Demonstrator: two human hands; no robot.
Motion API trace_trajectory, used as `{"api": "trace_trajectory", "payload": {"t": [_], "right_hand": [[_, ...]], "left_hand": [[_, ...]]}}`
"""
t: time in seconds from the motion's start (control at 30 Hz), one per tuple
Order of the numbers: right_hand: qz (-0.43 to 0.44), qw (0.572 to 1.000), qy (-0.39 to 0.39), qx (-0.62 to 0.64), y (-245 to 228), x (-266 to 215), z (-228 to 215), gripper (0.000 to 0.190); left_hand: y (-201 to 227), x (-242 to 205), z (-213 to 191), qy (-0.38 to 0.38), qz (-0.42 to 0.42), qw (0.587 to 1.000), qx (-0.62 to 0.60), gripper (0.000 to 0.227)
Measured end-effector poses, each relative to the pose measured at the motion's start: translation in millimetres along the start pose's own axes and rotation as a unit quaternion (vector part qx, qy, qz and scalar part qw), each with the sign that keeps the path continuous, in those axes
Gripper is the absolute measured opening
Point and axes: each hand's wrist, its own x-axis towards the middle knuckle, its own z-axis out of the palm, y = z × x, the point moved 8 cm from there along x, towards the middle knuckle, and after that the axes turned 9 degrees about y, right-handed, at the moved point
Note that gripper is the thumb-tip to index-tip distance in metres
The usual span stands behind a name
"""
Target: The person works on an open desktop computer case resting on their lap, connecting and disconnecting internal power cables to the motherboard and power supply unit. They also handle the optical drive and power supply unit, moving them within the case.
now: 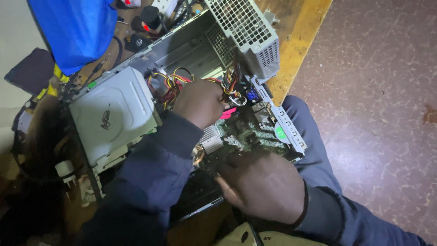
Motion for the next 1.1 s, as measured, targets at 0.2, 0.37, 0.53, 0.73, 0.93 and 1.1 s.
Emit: {"api": "trace_trajectory", "payload": {"t": [0.2,0.37,0.53,0.73,0.93,1.1], "right_hand": [[0.001,1.0,-0.001,0.008,0,0,0,0.039],[0.005,1.0,-0.014,0.014,0,2,0,0.036],[-0.011,0.999,0.014,0.042,6,8,-19,0.034],[-0.045,0.976,0.187,-0.103,56,38,-87,0.013],[-0.068,0.976,0.096,-0.186,62,60,-53,0.036],[0.002,0.988,-0.001,-0.156,71,66,-35,0.025]], "left_hand": [[-19,10,8,-0.004,-0.025,0.995,-0.093,0.033],[-14,11,6,-0.036,-0.044,0.995,-0.087,0.03],[-13,7,4,-0.084,-0.088,0.989,-0.079,0.036],[-12,11,-1,0.024,-0.008,0.993,-0.116,0.023],[-4,-11,-28,-0.131,-0.061,0.974,-0.173,0.024],[-3,-12,-24,-0.119,-0.051,0.965,-0.228,0.025]]}}
